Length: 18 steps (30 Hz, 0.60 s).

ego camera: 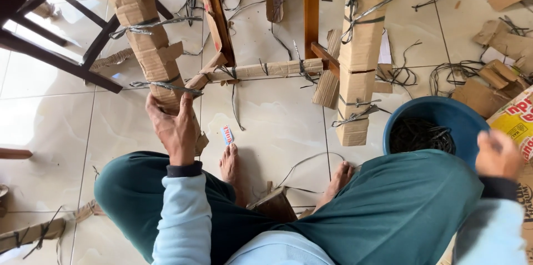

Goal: The person sits on the floor and wraps cardboard tubes around the legs of a wooden stool. They secure the cardboard with black string, tying knots to hold the material in place. The person adjusts the stool's position to access different legs and continues wrapping and tying.

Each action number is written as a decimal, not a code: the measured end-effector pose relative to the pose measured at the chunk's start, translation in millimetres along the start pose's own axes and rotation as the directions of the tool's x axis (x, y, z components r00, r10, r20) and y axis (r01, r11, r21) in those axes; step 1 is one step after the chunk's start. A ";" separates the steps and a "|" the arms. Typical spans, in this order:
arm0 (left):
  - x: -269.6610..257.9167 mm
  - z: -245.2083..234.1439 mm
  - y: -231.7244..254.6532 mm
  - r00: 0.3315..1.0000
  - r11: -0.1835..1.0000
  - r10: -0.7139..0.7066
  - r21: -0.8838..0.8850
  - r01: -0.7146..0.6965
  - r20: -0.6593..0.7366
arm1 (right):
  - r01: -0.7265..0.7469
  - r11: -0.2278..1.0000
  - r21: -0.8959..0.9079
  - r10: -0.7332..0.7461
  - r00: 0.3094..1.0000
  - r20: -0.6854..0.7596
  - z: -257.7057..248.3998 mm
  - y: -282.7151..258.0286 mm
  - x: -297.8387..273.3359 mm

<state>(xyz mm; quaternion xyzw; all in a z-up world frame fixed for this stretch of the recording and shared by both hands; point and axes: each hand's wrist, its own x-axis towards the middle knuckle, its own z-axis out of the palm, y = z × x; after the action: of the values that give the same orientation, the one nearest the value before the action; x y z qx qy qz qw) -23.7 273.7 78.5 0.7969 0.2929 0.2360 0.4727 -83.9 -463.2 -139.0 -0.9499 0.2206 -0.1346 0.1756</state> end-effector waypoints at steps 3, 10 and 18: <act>12.9 -1.5 0.4 0.987 0.976 -0.157 0.154 0.152 0.020 | 0.004 0.816 0.578 -0.129 0.976 0.175 -95.9 -214.7 24.3; 29.7 4.7 2.5 0.966 0.924 -0.256 0.284 0.256 -0.037 | 0.004 0.780 0.626 -0.319 0.863 0.392 -124.6 -413.5 52.2; 27.5 1.2 22.7 0.963 0.933 -0.269 0.250 0.260 0.004 | -0.588 0.115 0.801 -0.560 0.628 0.541 -62.5 -479.4 77.1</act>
<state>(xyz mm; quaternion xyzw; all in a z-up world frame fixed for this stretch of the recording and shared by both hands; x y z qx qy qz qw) 2.4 283.2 100.9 0.8072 0.4154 0.1168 0.4027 140.3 -113.2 119.5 -0.5175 -0.0200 0.1831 0.8356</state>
